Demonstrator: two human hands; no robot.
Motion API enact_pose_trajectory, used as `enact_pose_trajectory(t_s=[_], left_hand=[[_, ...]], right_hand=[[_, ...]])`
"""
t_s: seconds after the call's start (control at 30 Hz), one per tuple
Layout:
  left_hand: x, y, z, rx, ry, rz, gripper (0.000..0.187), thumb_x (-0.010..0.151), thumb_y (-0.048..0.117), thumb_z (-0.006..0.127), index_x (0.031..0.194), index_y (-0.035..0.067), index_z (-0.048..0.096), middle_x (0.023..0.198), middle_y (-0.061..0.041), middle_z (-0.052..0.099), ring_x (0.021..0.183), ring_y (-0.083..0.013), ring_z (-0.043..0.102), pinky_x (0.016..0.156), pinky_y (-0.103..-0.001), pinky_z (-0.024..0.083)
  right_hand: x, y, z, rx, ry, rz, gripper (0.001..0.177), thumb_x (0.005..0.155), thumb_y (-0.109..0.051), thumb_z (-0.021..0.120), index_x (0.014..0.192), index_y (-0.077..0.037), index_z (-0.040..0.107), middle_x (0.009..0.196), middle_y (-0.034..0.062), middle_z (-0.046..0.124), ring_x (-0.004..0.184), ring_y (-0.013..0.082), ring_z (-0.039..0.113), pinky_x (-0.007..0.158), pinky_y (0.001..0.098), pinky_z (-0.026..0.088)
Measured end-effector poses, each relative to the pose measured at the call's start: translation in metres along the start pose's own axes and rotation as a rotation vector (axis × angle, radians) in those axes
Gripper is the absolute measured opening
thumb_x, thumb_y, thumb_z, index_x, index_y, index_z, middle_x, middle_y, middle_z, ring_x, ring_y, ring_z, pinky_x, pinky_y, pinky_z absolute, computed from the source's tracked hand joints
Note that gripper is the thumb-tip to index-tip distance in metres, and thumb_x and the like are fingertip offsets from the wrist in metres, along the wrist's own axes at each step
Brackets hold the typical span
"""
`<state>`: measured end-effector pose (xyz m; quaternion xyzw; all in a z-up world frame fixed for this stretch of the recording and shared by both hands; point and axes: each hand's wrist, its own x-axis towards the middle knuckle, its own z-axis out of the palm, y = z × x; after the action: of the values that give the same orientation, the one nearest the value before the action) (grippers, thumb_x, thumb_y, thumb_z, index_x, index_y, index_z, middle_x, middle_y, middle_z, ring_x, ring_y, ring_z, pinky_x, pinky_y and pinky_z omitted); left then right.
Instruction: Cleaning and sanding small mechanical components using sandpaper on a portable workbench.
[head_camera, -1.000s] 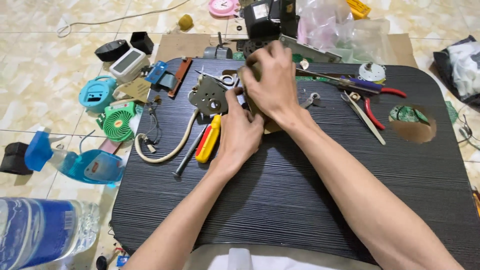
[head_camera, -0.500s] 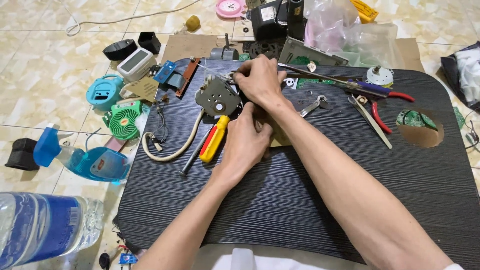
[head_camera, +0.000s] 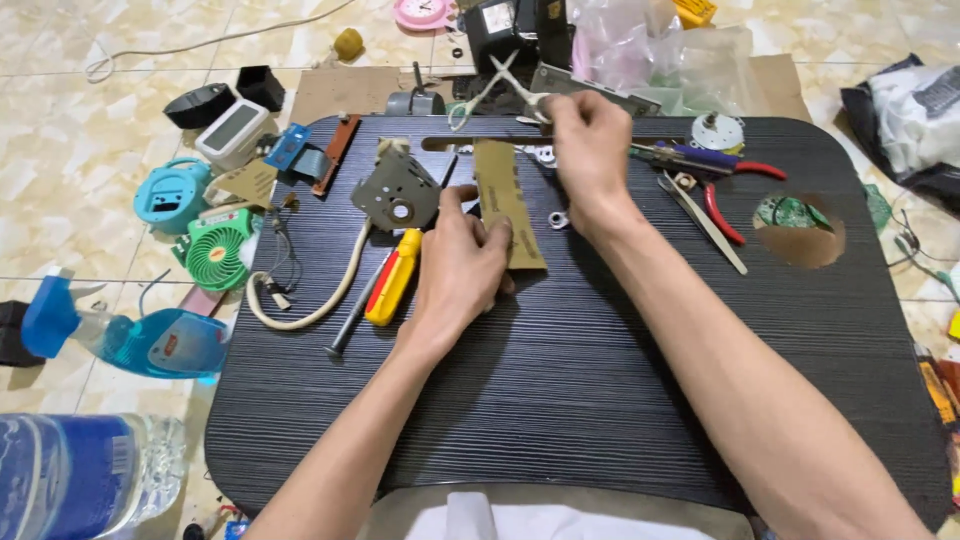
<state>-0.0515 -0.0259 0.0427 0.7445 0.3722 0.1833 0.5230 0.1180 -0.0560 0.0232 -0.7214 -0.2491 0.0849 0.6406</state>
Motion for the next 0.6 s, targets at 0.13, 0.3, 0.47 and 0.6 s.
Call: enact_pose_trajectory(t_s=[0.13,0.3,0.47,0.6], left_hand=[[0.001,-0.002,0.007,0.009,0.027,-0.001,0.033,0.098,0.017,0.06,0.121,-0.006,0.058,0.068,-0.002,0.062,0.039,-0.0155,0.065,0.037,-0.026,0.05],[0.013,0.004,0.019,0.009,0.017,-0.042,0.037,0.095,0.028,0.048,0.118,0.0,0.055,0.057,-0.006,0.073,0.058,-0.0248,0.076,0.068,-0.039,0.057],[0.035,-0.005,0.043,-0.651,0.055,-0.067,0.048,0.095,0.016,0.056,0.128,-0.016,0.044,0.094,-0.026,0.069,0.08,-0.0344,0.078,0.075,-0.037,0.067],[0.038,0.003,0.048,-0.755,0.113,-0.112,0.049,0.089,0.015,0.065,0.121,-0.019,0.049,0.094,-0.027,0.067,0.081,-0.0372,0.078,0.075,-0.039,0.067]], right_hand=[[-0.011,-0.004,-0.043,0.355,-0.004,0.186,0.009,0.101,-0.013,0.053,0.099,-0.005,0.058,0.075,0.0012,0.056,0.055,0.0087,0.052,0.046,0.0248,0.043],[-0.028,0.002,-0.075,0.374,0.078,0.222,0.019,0.097,-0.023,0.047,0.092,-0.006,0.052,0.073,0.0115,0.057,0.057,0.017,0.06,0.049,0.0317,0.06],[-0.048,0.027,-0.068,0.344,-0.077,0.082,0.015,0.098,-0.017,0.054,0.094,-0.003,0.059,0.08,0.0128,0.058,0.068,0.0212,0.068,0.06,0.0374,0.066],[-0.055,0.013,-0.063,0.379,-0.189,0.047,0.014,0.099,-0.014,0.057,0.091,-0.003,0.062,0.089,0.0089,0.056,0.084,0.0207,0.063,0.079,0.0455,0.068]])
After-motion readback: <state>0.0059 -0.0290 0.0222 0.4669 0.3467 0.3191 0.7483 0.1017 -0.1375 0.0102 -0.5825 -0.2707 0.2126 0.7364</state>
